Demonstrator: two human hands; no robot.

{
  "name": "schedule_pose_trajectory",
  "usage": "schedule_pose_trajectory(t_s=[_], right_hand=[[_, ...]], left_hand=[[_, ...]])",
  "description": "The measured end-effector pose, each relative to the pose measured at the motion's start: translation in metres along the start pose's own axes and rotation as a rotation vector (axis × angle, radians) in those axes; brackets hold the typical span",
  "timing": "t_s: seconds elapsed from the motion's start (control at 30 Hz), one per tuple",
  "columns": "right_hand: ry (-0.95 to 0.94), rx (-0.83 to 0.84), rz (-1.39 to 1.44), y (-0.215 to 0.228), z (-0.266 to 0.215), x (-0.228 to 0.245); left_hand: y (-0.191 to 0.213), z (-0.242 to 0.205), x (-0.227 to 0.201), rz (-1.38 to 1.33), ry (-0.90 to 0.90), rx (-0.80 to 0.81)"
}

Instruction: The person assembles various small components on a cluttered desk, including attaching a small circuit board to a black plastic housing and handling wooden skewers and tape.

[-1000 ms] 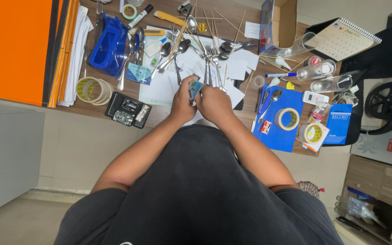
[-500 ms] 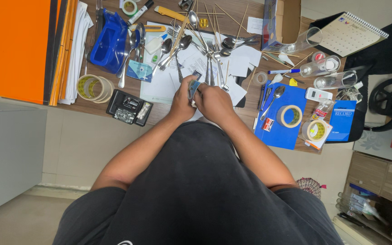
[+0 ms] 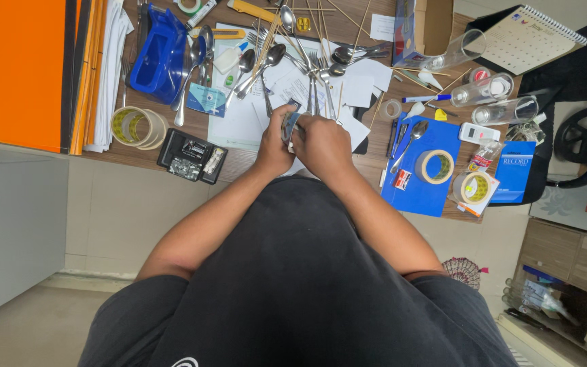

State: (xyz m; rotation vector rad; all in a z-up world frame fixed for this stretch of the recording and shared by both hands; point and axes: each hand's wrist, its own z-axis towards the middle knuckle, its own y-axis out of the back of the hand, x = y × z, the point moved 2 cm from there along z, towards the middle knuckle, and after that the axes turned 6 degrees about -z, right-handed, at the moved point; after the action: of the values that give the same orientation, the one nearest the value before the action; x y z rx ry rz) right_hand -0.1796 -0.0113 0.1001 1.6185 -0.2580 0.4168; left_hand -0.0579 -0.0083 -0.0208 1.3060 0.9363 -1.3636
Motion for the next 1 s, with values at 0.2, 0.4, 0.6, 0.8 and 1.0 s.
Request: schedule_pose_trajectory(t_s=[0.2, 0.4, 0.6, 0.8, 1.0], right_hand=[[-0.010, -0.065, 0.046, 0.015, -0.006, 0.008], [0.041, -0.072, 0.069, 0.021, -0.007, 0.005], [0.042, -0.047, -0.001, 0.018, -0.008, 0.003], [-0.011, 0.040, -0.043, 0.018, -0.007, 0.005], [-0.005, 0.095, -0.043, 0.026, -0.008, 0.009]], left_hand=[[-0.001, 0.000, -0.004, -0.041, 0.025, 0.013], [-0.002, 0.001, -0.001, -0.050, 0.031, -0.009], [-0.002, -0.002, 0.001, -0.035, -0.023, -0.025], [-0.003, -0.003, 0.003, -0.034, 0.013, -0.014], [-0.003, -0.001, 0.003, -0.054, 0.021, -0.011]])
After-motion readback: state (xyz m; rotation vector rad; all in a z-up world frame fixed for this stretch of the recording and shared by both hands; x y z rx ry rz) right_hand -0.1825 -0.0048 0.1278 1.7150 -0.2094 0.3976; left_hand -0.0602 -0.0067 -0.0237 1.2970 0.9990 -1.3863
